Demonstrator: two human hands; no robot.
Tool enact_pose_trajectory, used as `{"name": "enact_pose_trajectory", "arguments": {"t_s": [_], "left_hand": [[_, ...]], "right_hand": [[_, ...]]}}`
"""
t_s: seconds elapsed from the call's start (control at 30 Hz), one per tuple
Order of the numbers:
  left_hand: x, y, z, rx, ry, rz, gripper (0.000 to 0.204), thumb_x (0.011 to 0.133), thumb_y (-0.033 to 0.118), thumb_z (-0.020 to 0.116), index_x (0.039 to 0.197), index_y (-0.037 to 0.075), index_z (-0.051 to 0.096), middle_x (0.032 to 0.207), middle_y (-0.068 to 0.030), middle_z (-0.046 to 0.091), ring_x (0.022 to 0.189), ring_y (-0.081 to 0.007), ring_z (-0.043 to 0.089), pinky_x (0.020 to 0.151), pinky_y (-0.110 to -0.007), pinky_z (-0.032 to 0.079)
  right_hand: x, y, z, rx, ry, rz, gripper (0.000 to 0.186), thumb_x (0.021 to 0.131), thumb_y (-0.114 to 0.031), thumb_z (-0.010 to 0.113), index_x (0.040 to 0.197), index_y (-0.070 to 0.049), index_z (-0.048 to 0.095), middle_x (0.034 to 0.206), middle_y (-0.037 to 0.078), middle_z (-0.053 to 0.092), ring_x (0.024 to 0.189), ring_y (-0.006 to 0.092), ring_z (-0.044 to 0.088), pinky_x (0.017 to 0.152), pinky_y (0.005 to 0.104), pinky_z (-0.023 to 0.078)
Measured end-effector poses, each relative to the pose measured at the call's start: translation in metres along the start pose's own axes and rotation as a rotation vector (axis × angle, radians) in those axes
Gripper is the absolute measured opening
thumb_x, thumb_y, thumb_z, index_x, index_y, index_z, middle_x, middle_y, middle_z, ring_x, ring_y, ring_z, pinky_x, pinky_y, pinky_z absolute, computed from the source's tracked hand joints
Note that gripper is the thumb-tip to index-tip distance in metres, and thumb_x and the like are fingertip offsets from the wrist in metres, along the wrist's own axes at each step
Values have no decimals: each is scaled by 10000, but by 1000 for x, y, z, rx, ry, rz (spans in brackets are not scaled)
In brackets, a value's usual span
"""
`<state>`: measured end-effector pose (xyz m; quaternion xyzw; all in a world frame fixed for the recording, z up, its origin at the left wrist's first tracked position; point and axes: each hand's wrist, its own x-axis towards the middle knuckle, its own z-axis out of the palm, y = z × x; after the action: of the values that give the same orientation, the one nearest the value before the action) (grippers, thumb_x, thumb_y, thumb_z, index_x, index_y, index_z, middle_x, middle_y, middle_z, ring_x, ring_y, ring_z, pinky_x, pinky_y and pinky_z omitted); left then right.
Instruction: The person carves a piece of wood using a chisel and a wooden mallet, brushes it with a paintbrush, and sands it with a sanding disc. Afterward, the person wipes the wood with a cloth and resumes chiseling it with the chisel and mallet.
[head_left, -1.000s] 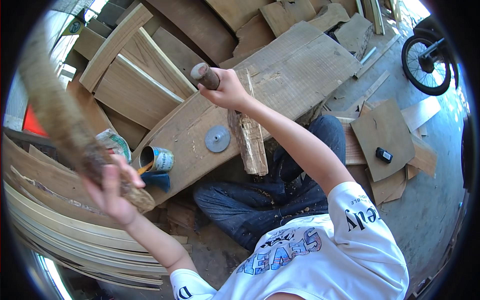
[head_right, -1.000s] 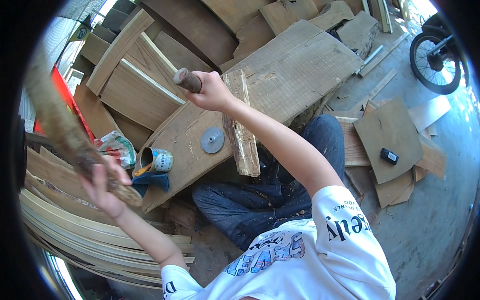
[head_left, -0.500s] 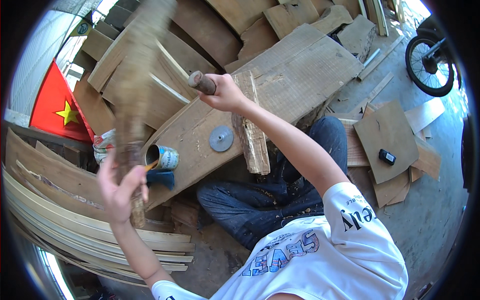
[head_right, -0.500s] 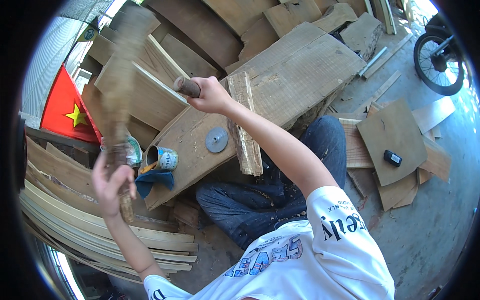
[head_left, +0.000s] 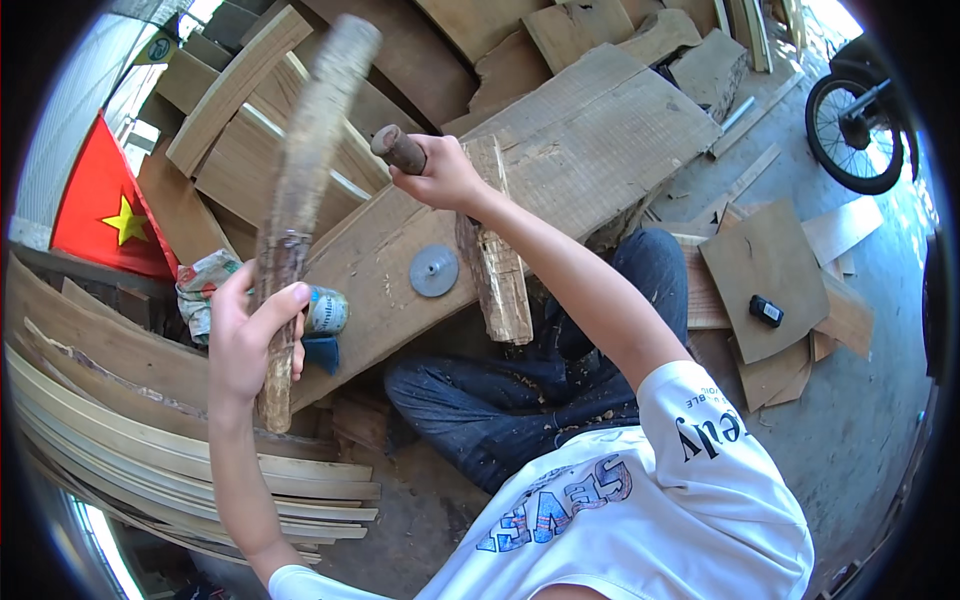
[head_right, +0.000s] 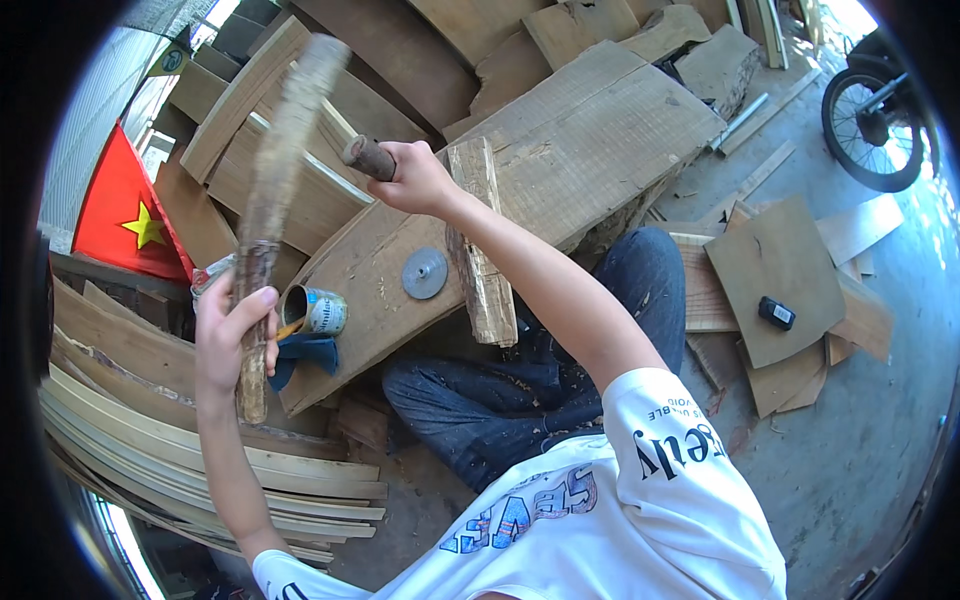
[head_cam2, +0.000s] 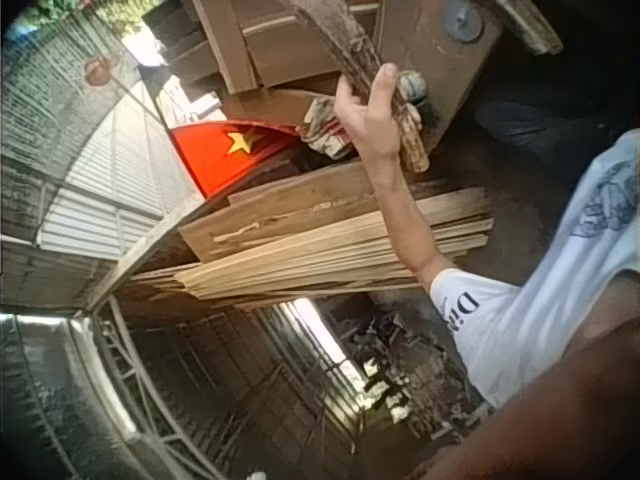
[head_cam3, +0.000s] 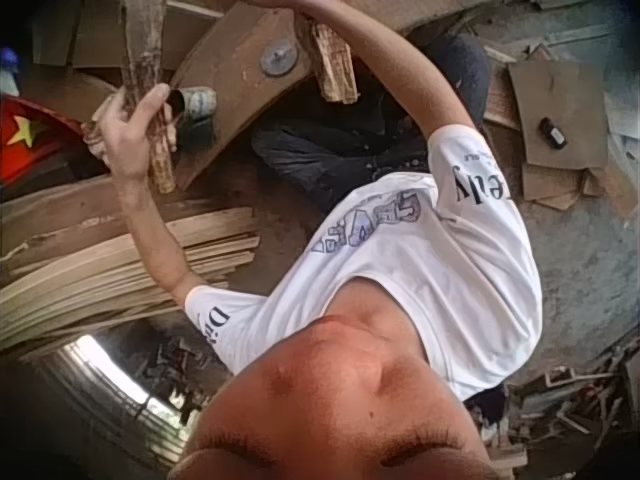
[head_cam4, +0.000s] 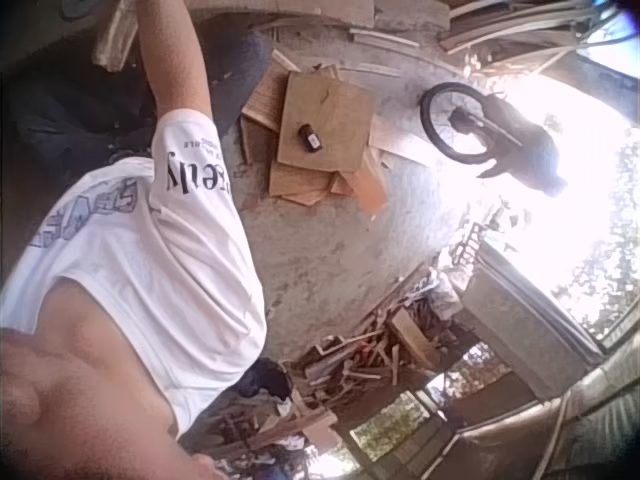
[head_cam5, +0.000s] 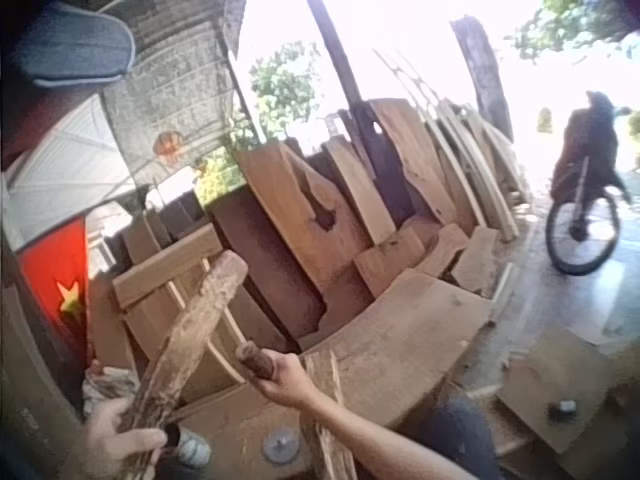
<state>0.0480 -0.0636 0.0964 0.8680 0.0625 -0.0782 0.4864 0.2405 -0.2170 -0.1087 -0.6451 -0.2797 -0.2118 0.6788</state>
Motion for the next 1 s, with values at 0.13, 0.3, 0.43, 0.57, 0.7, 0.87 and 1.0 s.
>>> {"name": "enact_pose_trajectory", "arguments": {"t_s": [0.13, 0.3, 0.43, 0.57, 0.7, 0.87, 1.0], "left_hand": [[-20, 4, -17, -90, 254, 535, 290, 923, 136, 563, 1144, -46, 516, 725, -78, 548, 456, -116, 488, 401, -235, 411], [-29, 16, -23, -341, 363, 743, 343, 998, 193, 438, 1248, -39, 483, 779, -94, 553, 502, -125, 512, 507, -245, 446], [0, -30, 32, 265, 118, 43, 209, 860, 109, 637, 1013, -8, 556, 649, -40, 566, 471, -101, 508, 443, -253, 424], [-23, -38, 17, -26, 56, -9, 283, 816, 96, 682, 1051, -23, 578, 708, -30, 575, 437, -77, 490, 398, -227, 400], [-44, -30, 3, -94, 291, 352, 316, 838, 65, 658, 1124, -17, 550, 777, -46, 588, 478, -95, 502, 424, -234, 408], [-48, 14, -26, -218, 435, 684, 361, 951, 120, 519, 1238, -88, 451, 741, -92, 542, 507, -130, 503, 464, -255, 441], [-2, -41, 5, 109, 130, 156, 170, 891, 122, 634, 977, -6, 562, 640, -46, 528, 439, -115, 519, 411, -252, 426]], "right_hand": [[-1, 4, -10, -53, -4, 20, 181, 773, -168, 693, 845, -18, 622, 586, 87, 523, 544, 144, 464, 556, 325, 449], [3, -10, 8, 47, -8, 47, 207, 679, -142, 671, 807, 8, 608, 640, 184, 576, 553, 273, 534, 591, 350, 470], [-2, -7, -1, 20, -48, 63, 216, 684, -157, 690, 813, 2, 622, 656, 180, 593, 560, 266, 549, 591, 347, 474], [-9, -3, 11, 44, -92, -49, 217, 762, -185, 743, 829, -10, 633, 610, 105, 557, 542, 141, 489, 566, 312, 459], [-11, 2, 8, 31, -118, -57, 226, 759, -184, 744, 847, -6, 637, 624, 111, 574, 547, 141, 500, 572, 311, 465], [1, -9, 11, 51, -52, 5, 238, 761, -207, 748, 849, -11, 646, 592, 72, 519, 579, 107, 470, 576, 302, 450], [3, -2, -3, 22, -56, 96, 234, 768, -198, 750, 829, 2, 645, 611, 20, 551, 605, 70, 473, 573, 286, 444]]}}
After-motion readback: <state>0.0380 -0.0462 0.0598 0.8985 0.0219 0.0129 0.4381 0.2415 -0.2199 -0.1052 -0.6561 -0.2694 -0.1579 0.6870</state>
